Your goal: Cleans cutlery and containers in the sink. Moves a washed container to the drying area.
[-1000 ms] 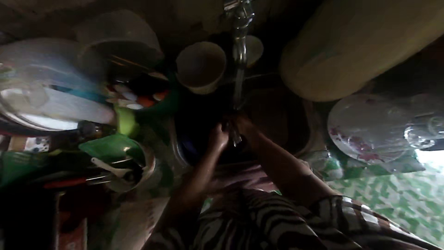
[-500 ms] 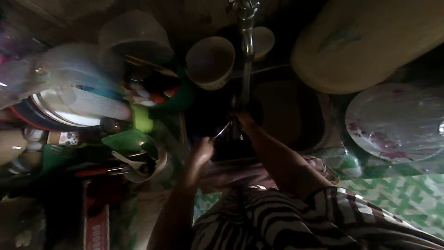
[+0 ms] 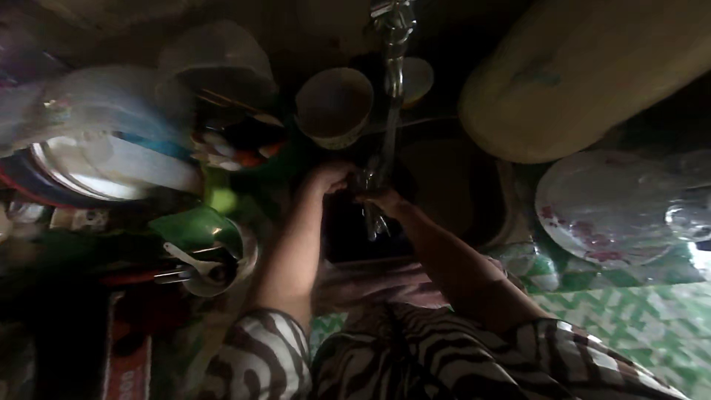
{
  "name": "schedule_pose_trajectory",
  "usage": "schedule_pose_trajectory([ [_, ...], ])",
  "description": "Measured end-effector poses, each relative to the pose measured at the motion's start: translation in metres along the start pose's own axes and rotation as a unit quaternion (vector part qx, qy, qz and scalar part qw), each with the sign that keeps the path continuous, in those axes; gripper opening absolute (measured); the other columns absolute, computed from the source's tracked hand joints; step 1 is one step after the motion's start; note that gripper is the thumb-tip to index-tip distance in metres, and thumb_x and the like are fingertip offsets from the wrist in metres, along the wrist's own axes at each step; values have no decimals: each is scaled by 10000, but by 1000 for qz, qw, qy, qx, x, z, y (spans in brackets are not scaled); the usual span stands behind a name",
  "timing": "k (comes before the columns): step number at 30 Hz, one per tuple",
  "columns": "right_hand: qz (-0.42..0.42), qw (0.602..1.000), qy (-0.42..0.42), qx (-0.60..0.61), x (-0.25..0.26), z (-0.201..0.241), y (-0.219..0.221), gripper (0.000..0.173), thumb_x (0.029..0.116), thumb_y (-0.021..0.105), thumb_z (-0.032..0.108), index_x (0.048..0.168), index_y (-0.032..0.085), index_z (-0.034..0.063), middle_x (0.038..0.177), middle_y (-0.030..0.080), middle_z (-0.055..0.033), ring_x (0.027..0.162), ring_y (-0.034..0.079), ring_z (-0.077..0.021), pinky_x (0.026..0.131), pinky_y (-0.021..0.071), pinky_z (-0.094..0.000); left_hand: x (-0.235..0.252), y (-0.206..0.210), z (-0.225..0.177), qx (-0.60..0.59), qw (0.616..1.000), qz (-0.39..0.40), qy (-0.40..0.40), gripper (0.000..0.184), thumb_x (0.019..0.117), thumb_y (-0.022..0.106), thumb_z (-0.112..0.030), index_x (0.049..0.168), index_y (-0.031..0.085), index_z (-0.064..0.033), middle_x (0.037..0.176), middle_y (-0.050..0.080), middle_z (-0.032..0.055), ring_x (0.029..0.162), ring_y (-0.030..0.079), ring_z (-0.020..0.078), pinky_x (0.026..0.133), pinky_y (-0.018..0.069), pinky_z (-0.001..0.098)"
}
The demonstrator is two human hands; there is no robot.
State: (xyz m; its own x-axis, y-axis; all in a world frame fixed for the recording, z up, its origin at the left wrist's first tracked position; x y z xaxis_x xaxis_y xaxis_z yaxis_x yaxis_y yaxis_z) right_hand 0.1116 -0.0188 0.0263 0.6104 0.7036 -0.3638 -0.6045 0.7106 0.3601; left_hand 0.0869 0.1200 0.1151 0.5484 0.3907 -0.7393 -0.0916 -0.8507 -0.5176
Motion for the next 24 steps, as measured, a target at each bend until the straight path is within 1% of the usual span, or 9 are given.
schedule_pose_trajectory([
  [3, -47, 997, 49, 48, -2, -9, -16, 580, 885, 731, -11, 1398, 466, 44, 1099, 659, -134, 854, 690, -212, 758, 619, -378, 12, 23, 6, -185, 982, -32, 26, 655, 986, 490, -686, 1238, 632, -98, 895, 605, 47, 724, 560, 138, 652, 500, 306],
  [4, -74, 994, 61, 55, -2, -13, -22, 540, 894, 734, 19, 1373, 488, 52, 1077, 661, -124, 835, 682, -203, 736, 611, -373, 13, 35, 11, -229, 970, -48, 64, 601, 993, 525, -639, 1266, 626, -112, 961, 628, 38, 803, 593, 132, 710, 521, 317],
  [5, -93, 992, 64, 49, -4, -18, -27, 532, 909, 735, 67, 1381, 491, 70, 1098, 659, -112, 867, 670, -189, 756, 597, -369, 12, 51, 16, -256, 960, -32, 109, 580, 1014, 575, -531, 1422, 554, -120, 1204, 652, 99, 1052, 632, 204, 905, 540, 413],
  [7, -114, 993, 17, -13, -4, -27, -38, 547, 958, 705, 161, 1453, 480, 91, 1287, 642, -114, 1091, 639, -182, 940, 553, -393, 10, 92, 28, -229, 957, 31, 175, 671, 972, 689, -402, 1539, 430, -153, 1411, 595, 141, 1258, 596, 277, 1040, 514, 514],
  [12, -76, 968, -35, -235, -7, -10, -22, 613, 1027, 616, 137, 1551, 327, 8, 1473, 515, -219, 1326, 541, -284, 1127, 440, -445, 32, 130, 39, -290, 935, 104, 176, 516, 938, 721, -412, 1341, 614, -108, 1203, 696, 99, 1068, 673, 213, 919, 574, 446],
  [17, -141, 931, -6, -336, -14, -8, -15, 634, 996, 642, 176, 1533, 349, 10, 1404, 551, -268, 1252, 583, -395, 1041, 489, -580, 20, 127, 23, -391, 908, 81, 125, 372, 1013, 619, -268, 1319, 592, -58, 1125, 689, 112, 970, 667, 193, 852, 574, 409],
  [19, -128, 908, 42, -396, -23, -2, -11, 771, 952, 702, 208, 1571, 280, 29, 1471, 491, -277, 1304, 526, -452, 1057, 418, -668, 34, 127, 28, -394, 907, 80, 124, 377, 993, 649, -268, 1294, 599, -46, 1084, 696, 124, 925, 678, 198, 810, 585, 407],
  [22, -45, 893, 75, -441, -30, -6, -10, 988, 872, 786, 434, 1601, 255, 32, 1617, 316, -248, 1477, 331, -422, 1177, 280, -655, 63, 121, 48, -342, 932, 59, 101, 563, 948, 725, -381, 1376, 566, -50, 1201, 679, 165, 1055, 670, 251, 912, 572, 475],
  [24, -9, 911, 51, -408, -31, -1, -15, 922, 861, 814, 409, 1570, 350, 46, 1572, 385, -253, 1430, 405, -416, 1143, 366, -629, 54, 114, 51, -332, 939, 50, 76, 567, 962, 703, -385, 1398, 541, -60, 1189, 670, 164, 1017, 662, 241, 878, 571, 459],
])
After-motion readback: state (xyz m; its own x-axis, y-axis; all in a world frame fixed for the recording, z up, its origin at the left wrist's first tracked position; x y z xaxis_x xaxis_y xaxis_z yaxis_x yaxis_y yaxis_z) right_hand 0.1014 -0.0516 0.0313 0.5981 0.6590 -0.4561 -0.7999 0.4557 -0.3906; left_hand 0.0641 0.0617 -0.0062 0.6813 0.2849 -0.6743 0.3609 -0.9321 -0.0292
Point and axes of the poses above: each hand's wrist, its own x-axis towards the middle knuckle, its own y-axis out of the palm, z = x × y, the point moved 7 cm from there along x, towards the middle knuckle
